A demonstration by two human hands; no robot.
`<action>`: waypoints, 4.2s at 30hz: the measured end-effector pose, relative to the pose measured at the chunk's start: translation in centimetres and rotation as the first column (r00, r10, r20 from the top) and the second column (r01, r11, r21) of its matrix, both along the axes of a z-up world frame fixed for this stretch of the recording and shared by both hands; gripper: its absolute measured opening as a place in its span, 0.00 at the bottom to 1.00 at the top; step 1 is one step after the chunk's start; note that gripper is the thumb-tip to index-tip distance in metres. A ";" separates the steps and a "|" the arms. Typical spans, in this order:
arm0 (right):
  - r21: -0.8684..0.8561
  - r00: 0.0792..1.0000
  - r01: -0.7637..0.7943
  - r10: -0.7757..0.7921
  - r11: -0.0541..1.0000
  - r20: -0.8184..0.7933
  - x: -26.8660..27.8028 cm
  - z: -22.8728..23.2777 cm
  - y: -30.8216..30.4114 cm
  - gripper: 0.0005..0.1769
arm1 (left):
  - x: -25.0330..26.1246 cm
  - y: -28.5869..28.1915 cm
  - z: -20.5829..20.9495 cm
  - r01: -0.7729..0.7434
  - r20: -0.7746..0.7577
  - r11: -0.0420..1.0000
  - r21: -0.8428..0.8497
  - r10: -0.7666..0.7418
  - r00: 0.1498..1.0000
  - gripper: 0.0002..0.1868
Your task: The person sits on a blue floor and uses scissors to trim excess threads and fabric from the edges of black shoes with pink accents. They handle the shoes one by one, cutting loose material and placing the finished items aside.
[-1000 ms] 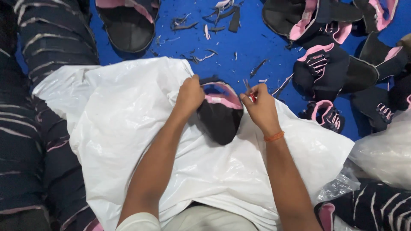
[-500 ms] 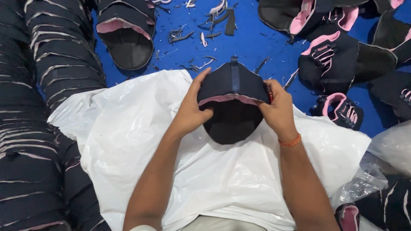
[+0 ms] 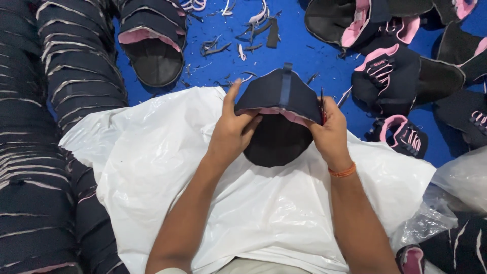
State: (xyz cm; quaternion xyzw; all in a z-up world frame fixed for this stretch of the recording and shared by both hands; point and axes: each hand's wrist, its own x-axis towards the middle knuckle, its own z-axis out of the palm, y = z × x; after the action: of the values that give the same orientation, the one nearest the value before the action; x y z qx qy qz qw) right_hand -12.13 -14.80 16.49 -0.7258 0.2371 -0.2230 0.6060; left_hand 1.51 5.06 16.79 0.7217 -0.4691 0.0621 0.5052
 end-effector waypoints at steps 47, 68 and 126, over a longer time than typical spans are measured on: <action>0.362 0.976 0.179 -0.212 0.915 0.051 0.4 1.3 0.6 0.06 | 1.7 1.9 -0.5 -0.341 -0.181 0.927 -0.156 0.313 0.932 0.11; 0.308 0.985 -0.127 0.083 0.943 0.154 -1.7 1.3 2.3 0.21 | -2.3 1.3 -2.5 -0.050 -0.918 0.937 -0.346 -0.327 0.224 0.27; 0.251 0.979 -0.085 0.128 0.964 -0.160 2.0 -0.4 2.3 0.16 | 2.4 -0.2 -5.8 -0.282 -0.788 0.959 -0.004 0.171 0.591 0.18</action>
State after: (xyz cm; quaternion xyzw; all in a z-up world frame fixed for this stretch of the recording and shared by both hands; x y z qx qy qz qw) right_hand -10.14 -12.49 16.10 -0.6748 0.2753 -0.0945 0.6782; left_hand 3.87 4.90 10.99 0.6961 -0.1022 -0.1633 0.6916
